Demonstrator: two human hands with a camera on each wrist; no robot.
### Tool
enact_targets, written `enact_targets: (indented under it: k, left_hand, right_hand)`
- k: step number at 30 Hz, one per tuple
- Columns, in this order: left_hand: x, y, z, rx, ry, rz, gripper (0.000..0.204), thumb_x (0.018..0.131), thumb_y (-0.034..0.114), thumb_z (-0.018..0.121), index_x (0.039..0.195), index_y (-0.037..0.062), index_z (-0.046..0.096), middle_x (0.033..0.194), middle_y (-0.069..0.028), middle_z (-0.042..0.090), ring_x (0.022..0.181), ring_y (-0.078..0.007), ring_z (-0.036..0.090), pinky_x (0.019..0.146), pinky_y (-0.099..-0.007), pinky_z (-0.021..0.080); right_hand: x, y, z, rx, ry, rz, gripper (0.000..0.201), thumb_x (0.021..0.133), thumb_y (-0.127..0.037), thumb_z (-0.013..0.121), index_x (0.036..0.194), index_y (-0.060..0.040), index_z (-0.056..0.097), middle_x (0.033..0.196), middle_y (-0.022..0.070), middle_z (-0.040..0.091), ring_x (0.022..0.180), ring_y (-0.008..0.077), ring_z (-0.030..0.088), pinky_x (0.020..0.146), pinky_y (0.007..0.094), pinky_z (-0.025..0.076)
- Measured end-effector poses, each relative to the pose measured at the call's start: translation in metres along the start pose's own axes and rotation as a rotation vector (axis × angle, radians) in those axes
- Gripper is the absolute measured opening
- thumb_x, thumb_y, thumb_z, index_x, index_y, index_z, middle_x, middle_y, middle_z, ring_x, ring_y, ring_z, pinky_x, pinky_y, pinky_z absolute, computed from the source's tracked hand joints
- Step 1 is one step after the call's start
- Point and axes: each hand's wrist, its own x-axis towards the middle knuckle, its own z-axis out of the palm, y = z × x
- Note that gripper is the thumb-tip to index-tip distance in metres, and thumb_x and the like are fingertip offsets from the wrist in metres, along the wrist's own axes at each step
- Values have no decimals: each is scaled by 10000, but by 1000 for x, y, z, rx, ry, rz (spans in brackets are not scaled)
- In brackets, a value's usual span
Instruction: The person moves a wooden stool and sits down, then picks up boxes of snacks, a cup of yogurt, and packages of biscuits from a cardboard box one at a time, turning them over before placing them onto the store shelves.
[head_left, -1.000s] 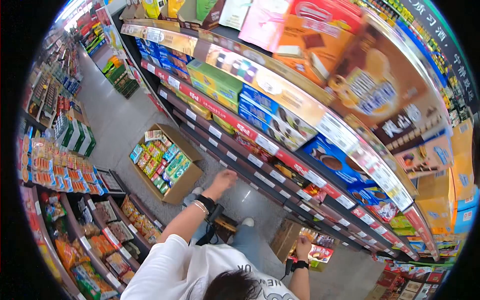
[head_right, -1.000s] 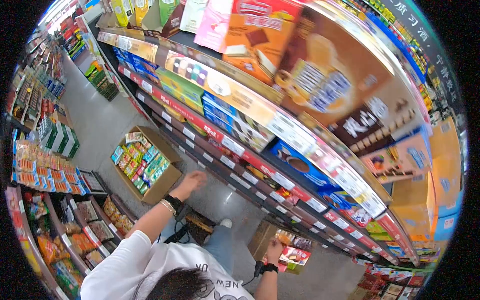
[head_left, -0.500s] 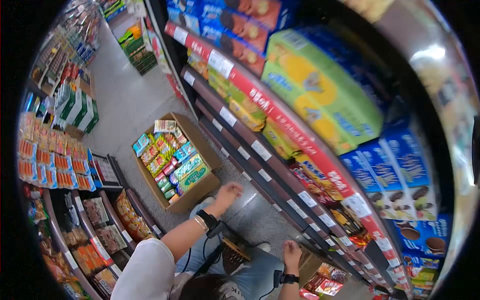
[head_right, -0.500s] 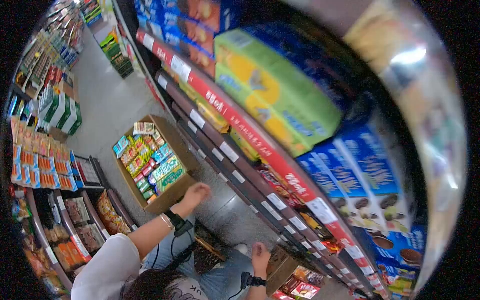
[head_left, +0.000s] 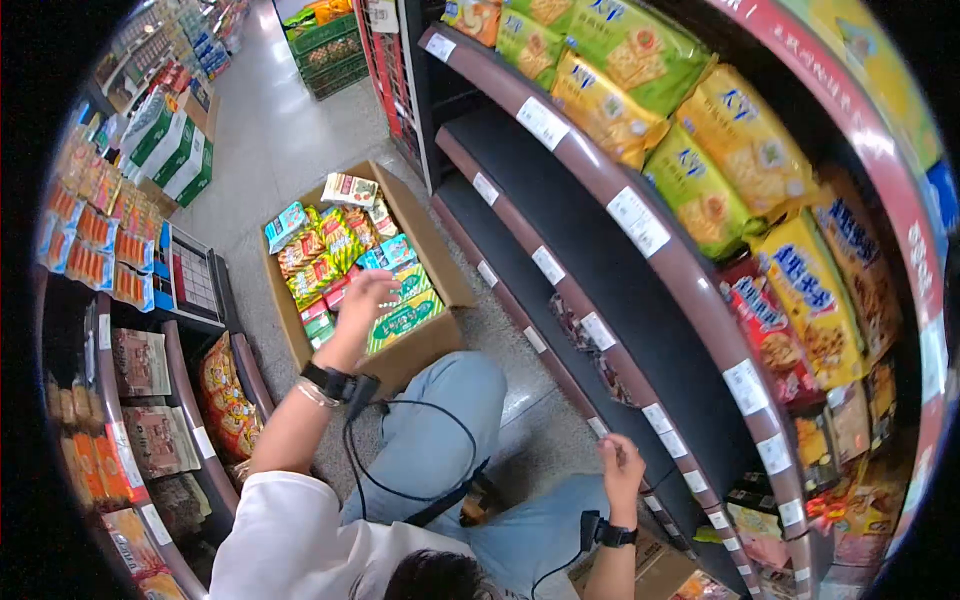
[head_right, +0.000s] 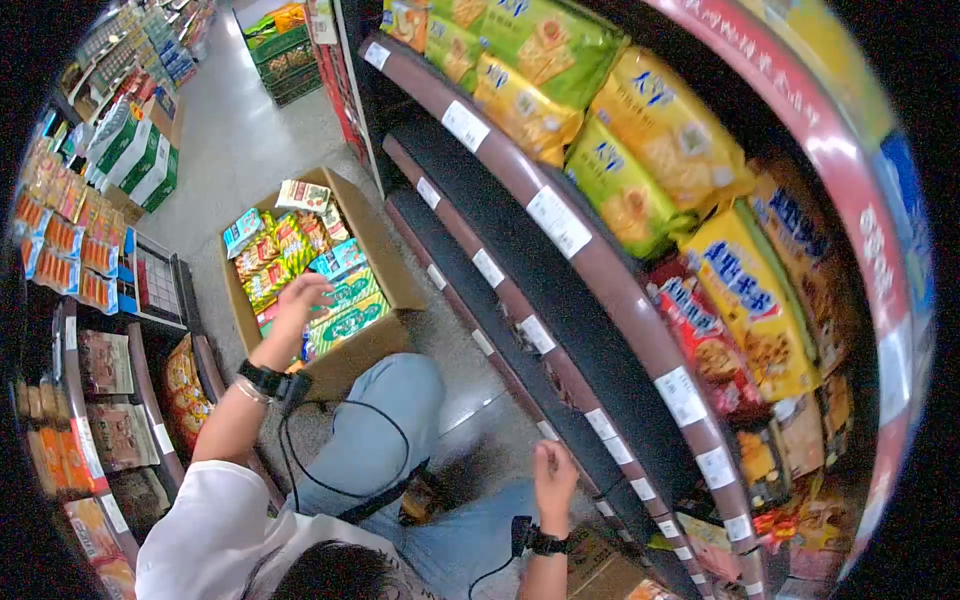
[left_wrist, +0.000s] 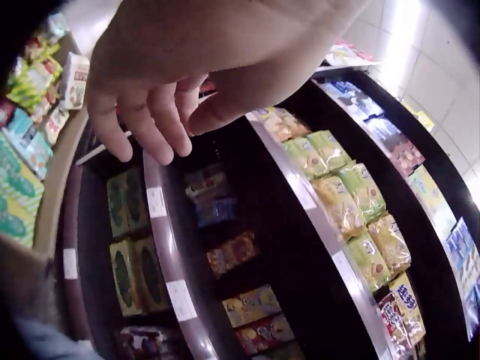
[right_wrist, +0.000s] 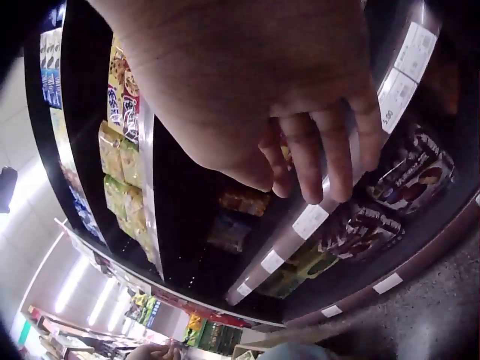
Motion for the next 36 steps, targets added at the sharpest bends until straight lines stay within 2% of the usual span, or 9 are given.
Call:
enact_targets:
  k: [8,12,21,26,27,29,32,34,36]
  left_hand:
    - [-37,-18,-106,-121,17,-34,161,881,166,520,1026,112,564,960,-16,616,882,-137,572,752,-302,467]
    - [-57,11,-133,-224,-19,63,163,878,134,509,1023,93,572,969,-26,620,840,-125,585,751,-269,474]
    - [-74,88,-189,68,-17,420,174,895,169,519,1039,80,560,984,-19,604,883,-119,572,759,-270,460]
    - [-72,66,-197,203,-121,452,150,903,130,511,1023,60,569,940,-5,584,852,-97,548,741,-239,445]
    - [-99,70,-180,214,-134,533,130,882,129,552,979,50,586,907,-20,600,847,-84,550,758,-242,437]
    - [-141,77,-160,354,-279,651,124,866,109,571,959,28,588,909,-26,597,841,-98,555,768,-248,437]
    - [-199,106,-141,392,-618,828,84,755,95,656,802,30,630,784,-75,615,778,-204,596,726,-318,462]
    - [-224,117,-133,100,-910,865,42,720,89,683,731,64,651,804,-70,642,702,-213,602,665,-346,482]
    - [-227,124,-126,-197,-1283,960,40,782,110,657,768,73,659,859,-71,639,702,-213,600,664,-343,484]
  right_hand:
    - [-67,-36,34,384,120,26,199,922,-136,544,1041,22,561,916,106,632,775,145,608,720,260,480]
    - [-107,-76,34,334,99,-25,182,915,-126,556,1020,21,579,907,83,627,820,140,607,749,269,499]
    - [-111,-162,71,77,63,-254,155,855,-79,607,984,7,612,910,95,661,822,149,639,741,260,489]
    - [-109,-180,93,-16,-12,-338,160,845,-79,608,986,-5,617,898,127,663,803,202,652,739,289,499]
    - [-109,-178,94,-20,-19,-330,158,849,-83,603,986,-5,616,896,124,663,801,208,652,738,295,502]
    - [-108,-175,94,-36,-3,-323,155,848,-81,604,981,-4,618,890,123,664,799,208,652,736,297,503]
    - [-111,-165,90,0,-2,-232,142,849,-76,600,971,-6,623,865,112,668,795,175,647,728,281,497]
    - [-110,-154,84,29,0,-171,144,855,-72,594,980,-4,621,876,100,671,810,149,641,733,266,492]
    - [-108,-147,79,20,21,-148,145,863,-76,591,984,-1,618,881,93,672,816,142,638,742,262,489]
